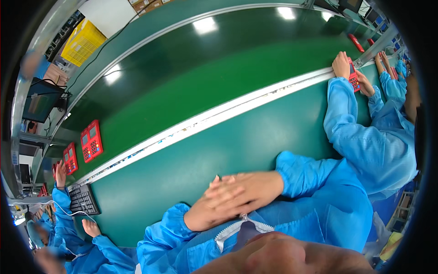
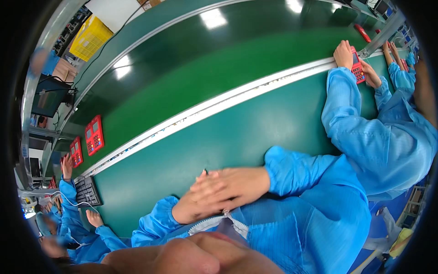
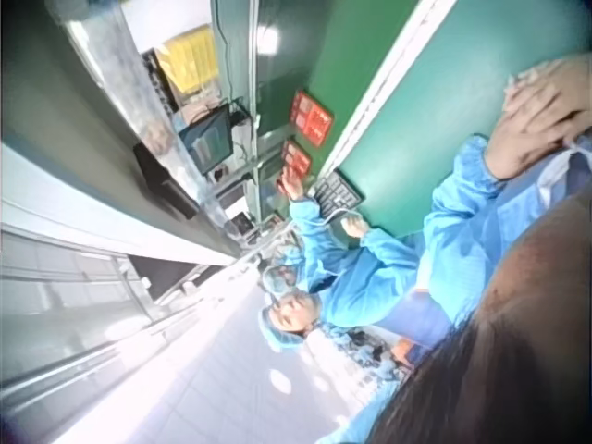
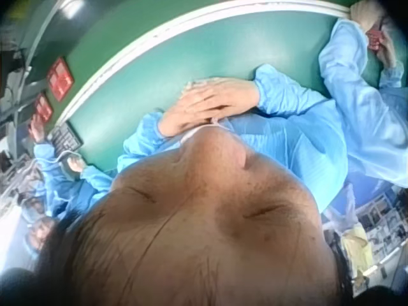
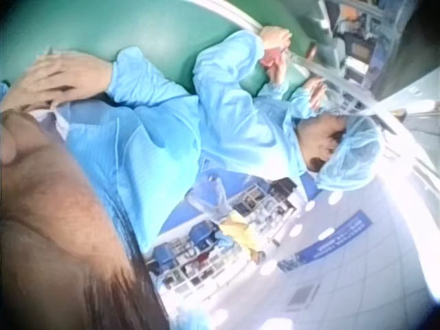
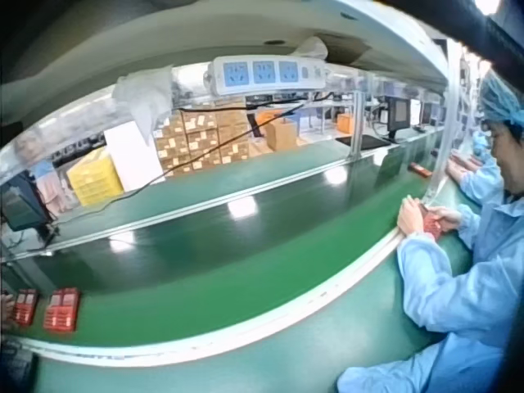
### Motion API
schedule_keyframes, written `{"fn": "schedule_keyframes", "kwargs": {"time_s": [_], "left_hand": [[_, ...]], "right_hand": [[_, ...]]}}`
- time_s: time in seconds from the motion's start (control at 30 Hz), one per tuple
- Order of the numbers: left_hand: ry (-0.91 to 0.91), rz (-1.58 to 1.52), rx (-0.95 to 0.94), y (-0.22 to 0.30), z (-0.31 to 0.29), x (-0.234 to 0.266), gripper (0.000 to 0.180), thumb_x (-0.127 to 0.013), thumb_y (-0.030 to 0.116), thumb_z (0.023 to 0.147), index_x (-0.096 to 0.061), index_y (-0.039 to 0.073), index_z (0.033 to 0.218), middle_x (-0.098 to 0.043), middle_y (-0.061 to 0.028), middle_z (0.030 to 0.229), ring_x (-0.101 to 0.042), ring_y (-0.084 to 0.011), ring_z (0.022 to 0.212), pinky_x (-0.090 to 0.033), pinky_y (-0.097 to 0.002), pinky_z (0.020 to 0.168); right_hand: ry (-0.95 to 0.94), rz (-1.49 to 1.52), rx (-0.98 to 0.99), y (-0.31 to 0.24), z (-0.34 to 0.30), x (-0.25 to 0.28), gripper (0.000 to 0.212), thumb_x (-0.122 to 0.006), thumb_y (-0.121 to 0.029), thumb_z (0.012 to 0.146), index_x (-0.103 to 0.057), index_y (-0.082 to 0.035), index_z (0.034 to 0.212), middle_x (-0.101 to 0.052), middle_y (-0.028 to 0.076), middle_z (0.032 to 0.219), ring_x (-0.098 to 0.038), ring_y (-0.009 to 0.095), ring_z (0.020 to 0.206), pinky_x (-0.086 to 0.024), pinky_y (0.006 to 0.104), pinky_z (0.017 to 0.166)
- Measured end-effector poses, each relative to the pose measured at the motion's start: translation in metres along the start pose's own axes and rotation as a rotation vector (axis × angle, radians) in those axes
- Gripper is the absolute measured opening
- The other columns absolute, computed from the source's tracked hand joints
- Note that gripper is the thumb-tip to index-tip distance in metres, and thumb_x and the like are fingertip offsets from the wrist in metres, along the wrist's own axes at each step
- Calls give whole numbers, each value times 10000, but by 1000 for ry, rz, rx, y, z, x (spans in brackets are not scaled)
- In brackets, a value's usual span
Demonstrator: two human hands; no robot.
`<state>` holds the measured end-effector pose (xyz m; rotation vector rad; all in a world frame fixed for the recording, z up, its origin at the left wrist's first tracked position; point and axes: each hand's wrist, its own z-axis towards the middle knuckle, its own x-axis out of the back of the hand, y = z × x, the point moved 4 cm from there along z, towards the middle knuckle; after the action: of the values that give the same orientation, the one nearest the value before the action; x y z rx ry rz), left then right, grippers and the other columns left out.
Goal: The person tests handheld terminal devices along a conveyor belt by pressing the keypad buttons on each device and pushing them down the assembly line.
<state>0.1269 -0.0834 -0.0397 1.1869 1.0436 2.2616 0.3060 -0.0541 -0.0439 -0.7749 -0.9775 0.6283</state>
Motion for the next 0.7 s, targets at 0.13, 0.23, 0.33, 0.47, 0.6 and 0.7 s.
{"fn": "schedule_keyframes", "kwargs": {"time_s": [0.13,0.23,0.33,0.47,0.6,0.7], "left_hand": [[415,-48,210,-42,-31,68,783,-558,583,1008,-416,71,1584,-226,-278,1682,-170,-429,1581,-96,-564,1269],[855,-435,257,-77,-58,100,824,-393,623,1057,-238,70,1647,-162,-223,1713,-152,-358,1594,-115,-511,1288],[1082,-951,186,-82,-68,103,884,-310,674,1049,-134,63,1664,-102,-203,1728,-107,-344,1602,-117,-477,1291],[967,-678,271,-75,-59,92,963,-315,738,1012,-110,63,1668,-85,-201,1731,-58,-336,1610,-70,-469,1291],[962,-572,288,-81,-45,92,999,-296,779,988,-113,73,1670,-76,-195,1735,-16,-335,1613,16,-509,1279],[987,-411,303,-73,-43,94,1024,-267,809,970,-114,80,1673,-69,-186,1739,13,-332,1614,111,-547,1248]], "right_hand": [[361,-397,-292,34,-54,95,862,-541,-589,999,-329,-16,1608,-223,219,1702,-187,382,1586,-122,488,1281],[1121,124,-405,72,-108,139,772,-278,-556,1109,-228,12,1629,-264,173,1696,-179,316,1594,-103,445,1288],[1188,249,-413,64,-129,158,708,-219,-512,1131,-256,-5,1623,-280,179,1684,-184,304,1590,-120,454,1294],[1095,73,-477,54,-126,156,712,-204,-515,1128,-273,-4,1620,-311,194,1670,-226,317,1578,-147,466,1290],[1053,-371,-440,33,-133,168,721,-233,-503,1126,-243,19,1625,-313,211,1665,-250,324,1571,-155,470,1284],[1096,-453,-341,31,-136,167,660,-277,-395,1144,-211,61,1616,-323,207,1661,-255,301,1567,-168,423,1282]]}}
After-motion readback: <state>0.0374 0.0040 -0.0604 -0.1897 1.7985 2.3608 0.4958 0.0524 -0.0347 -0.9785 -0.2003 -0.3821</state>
